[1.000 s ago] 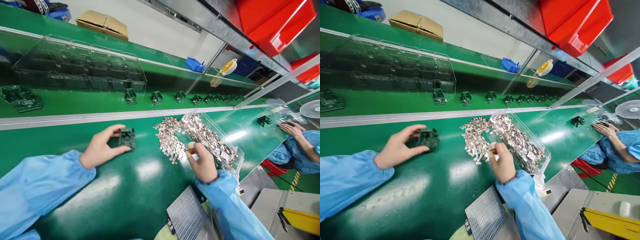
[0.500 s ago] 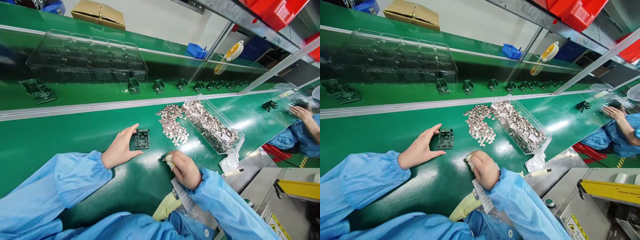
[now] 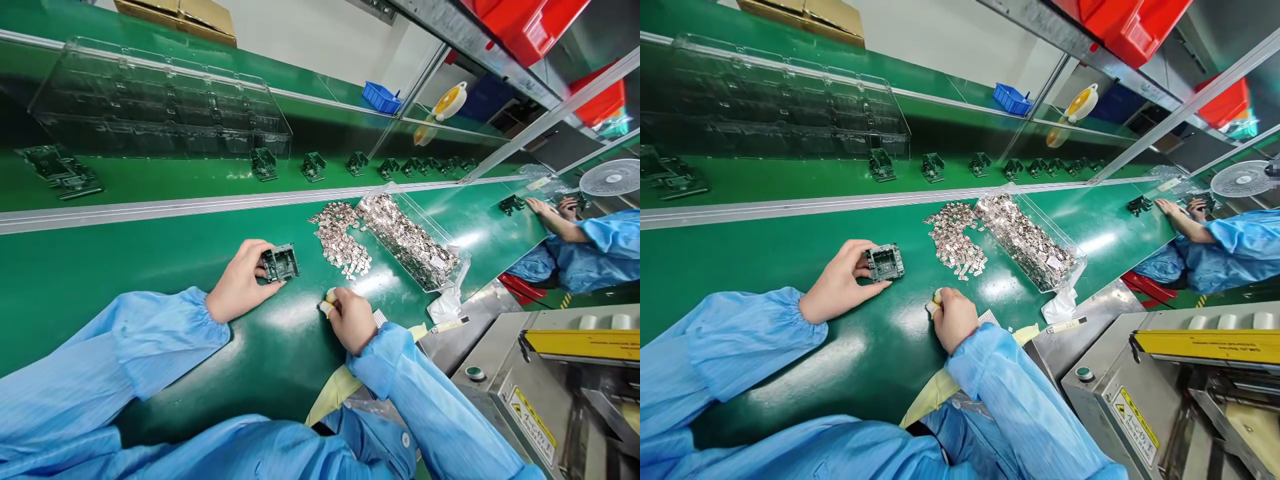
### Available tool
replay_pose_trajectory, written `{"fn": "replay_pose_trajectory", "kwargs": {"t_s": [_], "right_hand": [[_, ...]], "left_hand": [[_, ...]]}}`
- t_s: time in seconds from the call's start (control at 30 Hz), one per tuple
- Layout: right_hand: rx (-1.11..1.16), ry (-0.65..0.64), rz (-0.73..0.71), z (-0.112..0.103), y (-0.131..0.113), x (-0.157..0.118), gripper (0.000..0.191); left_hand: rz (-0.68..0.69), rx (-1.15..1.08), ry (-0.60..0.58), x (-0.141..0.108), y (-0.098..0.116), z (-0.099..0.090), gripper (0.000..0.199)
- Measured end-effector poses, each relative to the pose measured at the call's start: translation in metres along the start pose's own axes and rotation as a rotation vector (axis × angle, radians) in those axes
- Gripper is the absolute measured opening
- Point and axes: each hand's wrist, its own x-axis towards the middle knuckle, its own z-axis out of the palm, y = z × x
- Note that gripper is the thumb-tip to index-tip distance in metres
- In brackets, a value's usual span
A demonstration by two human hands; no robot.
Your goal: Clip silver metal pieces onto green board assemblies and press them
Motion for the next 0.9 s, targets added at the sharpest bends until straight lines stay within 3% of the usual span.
{"fn": "replay_pose_trajectory", "kwargs": {"t_s": [0.23, 0.4, 0.53, 0.73, 0.9], "right_hand": [[0.232, 0.087, -0.094, -0.017, -0.001, -0.022, 0.011], [0.921, 0.317, 0.012, -0.028, 0.005, -0.071, 0.005], [1.217, 0.512, 0.154, -0.017, 0.002, -0.097, 0.010], [1.039, 0.756, 0.143, 0.002, 0.013, -0.108, 0.018], [0.960, 0.770, 0.190, 0.013, 0.026, -0.111, 0.023]], "left_hand": [[-0.244, -0.586, -0.133, -0.013, 0.008, 0.011, 0.065], [-0.223, -0.839, -0.207, -0.030, 0.032, 0.044, 0.061], [-0.150, -0.942, -0.326, -0.045, 0.060, 0.080, 0.047], [-0.042, -0.935, -0.360, -0.053, 0.090, 0.119, 0.036], [-0.003, -0.945, -0.379, -0.057, 0.096, 0.133, 0.036]]}}
